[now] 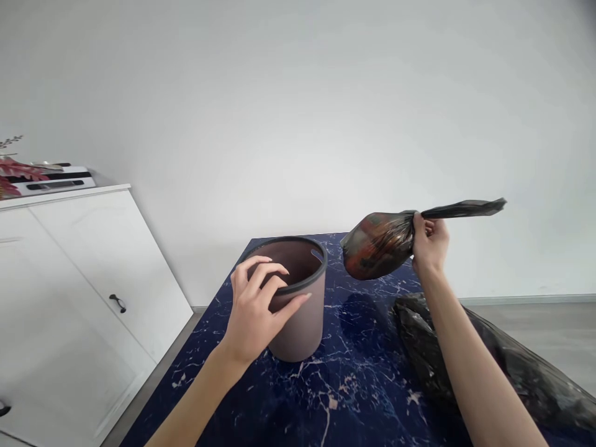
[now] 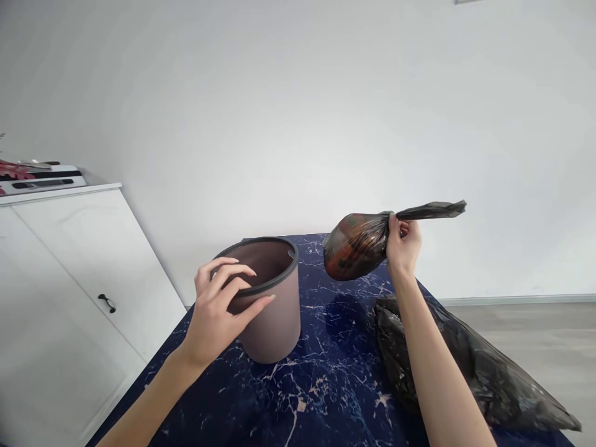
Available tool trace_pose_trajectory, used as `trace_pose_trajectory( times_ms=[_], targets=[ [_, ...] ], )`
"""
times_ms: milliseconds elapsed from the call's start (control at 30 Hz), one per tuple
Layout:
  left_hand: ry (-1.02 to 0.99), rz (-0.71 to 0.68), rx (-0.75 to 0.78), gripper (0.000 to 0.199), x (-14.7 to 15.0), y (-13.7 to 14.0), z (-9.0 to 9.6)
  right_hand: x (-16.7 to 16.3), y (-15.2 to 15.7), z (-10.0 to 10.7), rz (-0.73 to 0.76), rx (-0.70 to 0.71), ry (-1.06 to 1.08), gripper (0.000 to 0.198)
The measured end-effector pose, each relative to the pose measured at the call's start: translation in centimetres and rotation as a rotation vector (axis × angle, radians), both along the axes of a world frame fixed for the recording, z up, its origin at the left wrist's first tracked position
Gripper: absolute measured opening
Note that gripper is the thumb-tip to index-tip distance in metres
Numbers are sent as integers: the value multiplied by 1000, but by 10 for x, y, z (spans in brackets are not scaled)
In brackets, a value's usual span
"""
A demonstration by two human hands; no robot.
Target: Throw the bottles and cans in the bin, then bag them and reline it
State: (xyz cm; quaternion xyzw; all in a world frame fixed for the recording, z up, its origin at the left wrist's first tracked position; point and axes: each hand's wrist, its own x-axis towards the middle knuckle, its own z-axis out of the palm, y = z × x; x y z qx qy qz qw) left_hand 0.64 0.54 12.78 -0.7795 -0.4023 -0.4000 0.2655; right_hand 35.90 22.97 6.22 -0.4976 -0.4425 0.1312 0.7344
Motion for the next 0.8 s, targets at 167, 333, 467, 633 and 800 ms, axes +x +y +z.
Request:
trace_pose_trajectory(
  times_ms=[167, 333, 467, 633, 800],
  targets=[
    [-26, 94, 52, 21, -21, 28, -4, 9, 24, -43, 74, -117, 190, 58],
    [-37, 140, 74, 21, -34, 37, -9, 28, 33, -80, 57, -312, 273, 34],
    [-34, 146, 62, 20, -35, 34, -10, 44, 31, -100, 38, -486, 252, 29],
    [-44, 152, 57, 20, -33, 33, -12, 54, 29, -100, 20, -571, 161, 32],
    [-52, 155, 67, 20, -34, 34, -14, 48, 24, -74, -139, -490, -29, 47]
  ],
)
